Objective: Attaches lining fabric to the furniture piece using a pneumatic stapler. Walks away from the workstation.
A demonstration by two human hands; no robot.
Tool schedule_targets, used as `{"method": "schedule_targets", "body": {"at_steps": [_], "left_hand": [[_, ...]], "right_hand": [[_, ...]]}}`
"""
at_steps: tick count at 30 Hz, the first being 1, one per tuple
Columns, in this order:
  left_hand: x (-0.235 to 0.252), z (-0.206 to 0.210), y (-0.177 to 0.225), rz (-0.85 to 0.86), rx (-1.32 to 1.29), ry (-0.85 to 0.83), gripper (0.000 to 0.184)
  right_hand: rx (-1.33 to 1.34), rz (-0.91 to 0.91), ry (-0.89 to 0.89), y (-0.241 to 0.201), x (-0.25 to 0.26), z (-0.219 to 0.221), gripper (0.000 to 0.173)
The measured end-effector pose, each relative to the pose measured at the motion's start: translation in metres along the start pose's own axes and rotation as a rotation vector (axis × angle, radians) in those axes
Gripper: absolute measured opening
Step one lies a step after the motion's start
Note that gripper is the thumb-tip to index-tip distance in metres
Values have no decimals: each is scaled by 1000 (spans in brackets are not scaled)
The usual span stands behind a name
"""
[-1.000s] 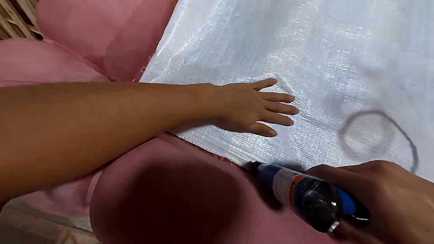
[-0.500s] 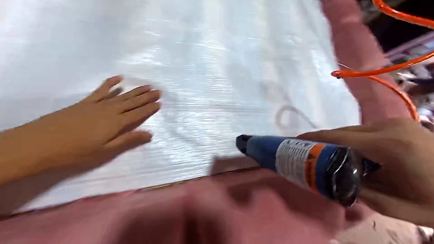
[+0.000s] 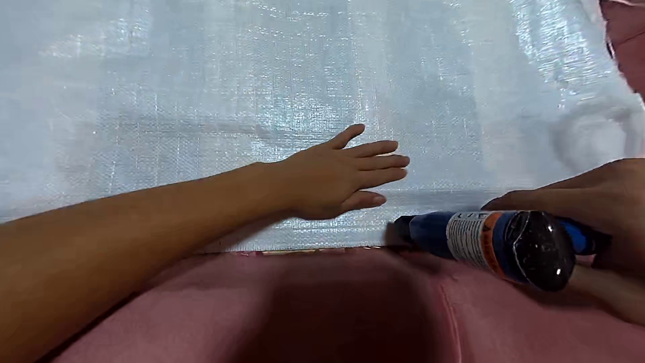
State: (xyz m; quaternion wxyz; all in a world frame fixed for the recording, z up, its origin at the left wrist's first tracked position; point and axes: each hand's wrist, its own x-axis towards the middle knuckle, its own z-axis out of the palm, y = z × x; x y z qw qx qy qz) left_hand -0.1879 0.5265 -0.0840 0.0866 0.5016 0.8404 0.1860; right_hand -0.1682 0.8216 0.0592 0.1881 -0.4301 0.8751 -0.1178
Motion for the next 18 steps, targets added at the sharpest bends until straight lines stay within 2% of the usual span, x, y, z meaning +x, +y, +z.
{"method": "schedule_targets", "body": {"at_steps": [5, 10, 18], "left_hand": [[16, 4, -2, -43, 59, 64, 56], [16, 7, -5, -26, 57, 82, 54], [16, 8, -5, -23, 99, 92, 55]], "right_hand": [[45, -91, 0, 38, -13, 7, 29], [-77, -48, -90, 21, -5, 23, 30], [-226, -141, -16, -3, 15, 33, 26]]}}
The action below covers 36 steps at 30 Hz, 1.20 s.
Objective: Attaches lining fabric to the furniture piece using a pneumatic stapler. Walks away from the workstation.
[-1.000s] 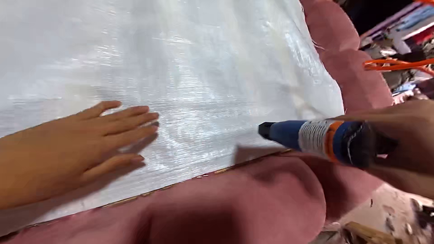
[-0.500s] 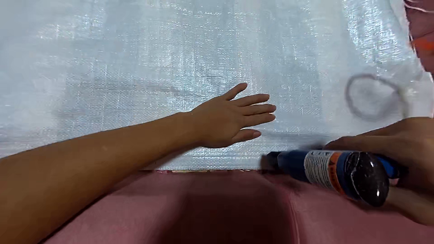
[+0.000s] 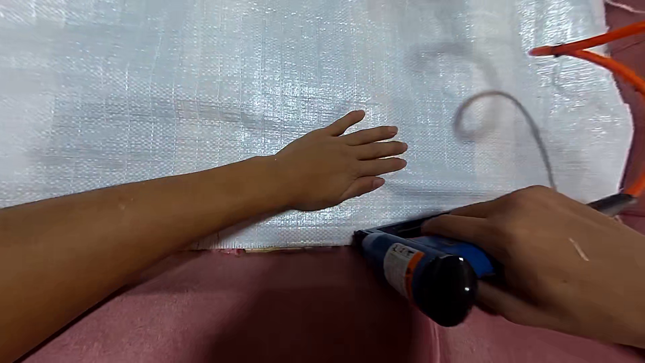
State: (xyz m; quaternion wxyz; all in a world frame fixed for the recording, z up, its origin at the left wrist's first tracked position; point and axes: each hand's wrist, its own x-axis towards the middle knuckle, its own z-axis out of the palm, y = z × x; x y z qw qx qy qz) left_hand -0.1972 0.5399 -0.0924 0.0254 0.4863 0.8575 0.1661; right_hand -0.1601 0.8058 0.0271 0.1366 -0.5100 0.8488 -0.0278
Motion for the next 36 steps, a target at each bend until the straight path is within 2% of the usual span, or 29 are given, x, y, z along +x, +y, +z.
{"method": "schedule_targets", "body": {"at_steps": [4, 8, 11, 14, 17, 21, 24, 31, 36], "left_hand": [[5, -2, 6, -40, -4, -6, 56], [2, -17, 17, -138, 28, -62, 61], [19, -20, 30, -74, 30, -5, 63], [68, -6, 52, 149, -36, 12, 57], [136, 24, 71, 328, -86, -33, 56], [198, 47, 67, 264, -71, -43, 53], [208, 50, 58, 243, -39, -16, 55], [206, 44, 59, 212, -15, -57, 56], [205, 48, 55, 179, -30, -10, 57]], "right_hand": [[24, 8, -36, 8, -14, -16, 23], [-18, 18, -29, 49, -57, -64, 28], [-33, 88, -114, 81, -94, -92, 18], [-68, 71, -227, 119, -127, -77, 19], [-125, 84, -358, 133, -138, -62, 15], [-171, 20, -310, 146, -160, -50, 18], [-92, -14, -237, 151, -168, -38, 20], [-39, -33, -213, 150, -160, -26, 18], [27, -62, -175, 141, -140, -20, 19]]}}
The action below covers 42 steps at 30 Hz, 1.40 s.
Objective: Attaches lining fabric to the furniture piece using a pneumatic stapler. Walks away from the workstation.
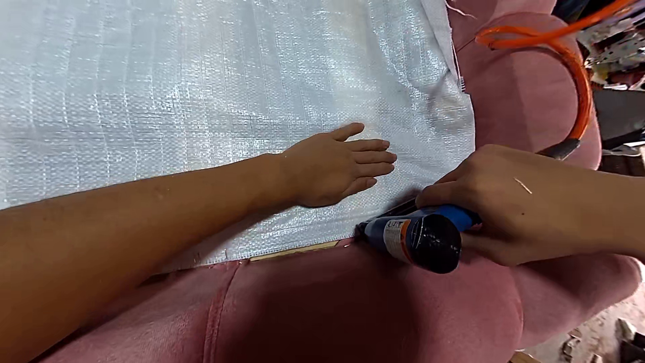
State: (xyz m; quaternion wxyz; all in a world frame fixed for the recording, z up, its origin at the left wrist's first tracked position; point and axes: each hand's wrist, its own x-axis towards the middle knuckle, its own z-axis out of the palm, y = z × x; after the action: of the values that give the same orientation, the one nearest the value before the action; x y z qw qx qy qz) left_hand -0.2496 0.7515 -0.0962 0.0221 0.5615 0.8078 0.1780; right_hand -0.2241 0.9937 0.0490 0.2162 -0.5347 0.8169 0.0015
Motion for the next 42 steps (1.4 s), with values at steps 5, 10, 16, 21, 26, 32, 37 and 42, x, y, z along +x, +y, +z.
{"method": "schedule_targets", "body": {"at_steps": [5, 10, 16, 21, 26, 32, 37, 42], "left_hand": [[-4, 2, -11, -48, 16, 65, 56], [4, -3, -8, -133, 55, 40, 60], [82, 2, 19, 230, -31, 92, 51], [141, 27, -2, 166, -53, -24, 51], [138, 27, -4, 43, -65, -24, 53], [139, 31, -7, 8, -85, -19, 54], [139, 30, -7, 17, -58, -37, 54], [139, 25, -6, 35, -23, -59, 54]], "right_hand": [[-31, 34, -60, 0, 2, -13, 18], [-36, 372, -28, -10, -61, -65, 18], [3, 833, -133, -25, -100, -52, 26], [117, 1062, -479, 6, -70, -60, 37], [181, 879, -665, 50, -52, -46, 37], [134, 768, -676, 51, -49, -41, 39], [78, 813, -642, 41, -50, -39, 38], [69, 710, -505, 27, -58, -35, 36]]}}
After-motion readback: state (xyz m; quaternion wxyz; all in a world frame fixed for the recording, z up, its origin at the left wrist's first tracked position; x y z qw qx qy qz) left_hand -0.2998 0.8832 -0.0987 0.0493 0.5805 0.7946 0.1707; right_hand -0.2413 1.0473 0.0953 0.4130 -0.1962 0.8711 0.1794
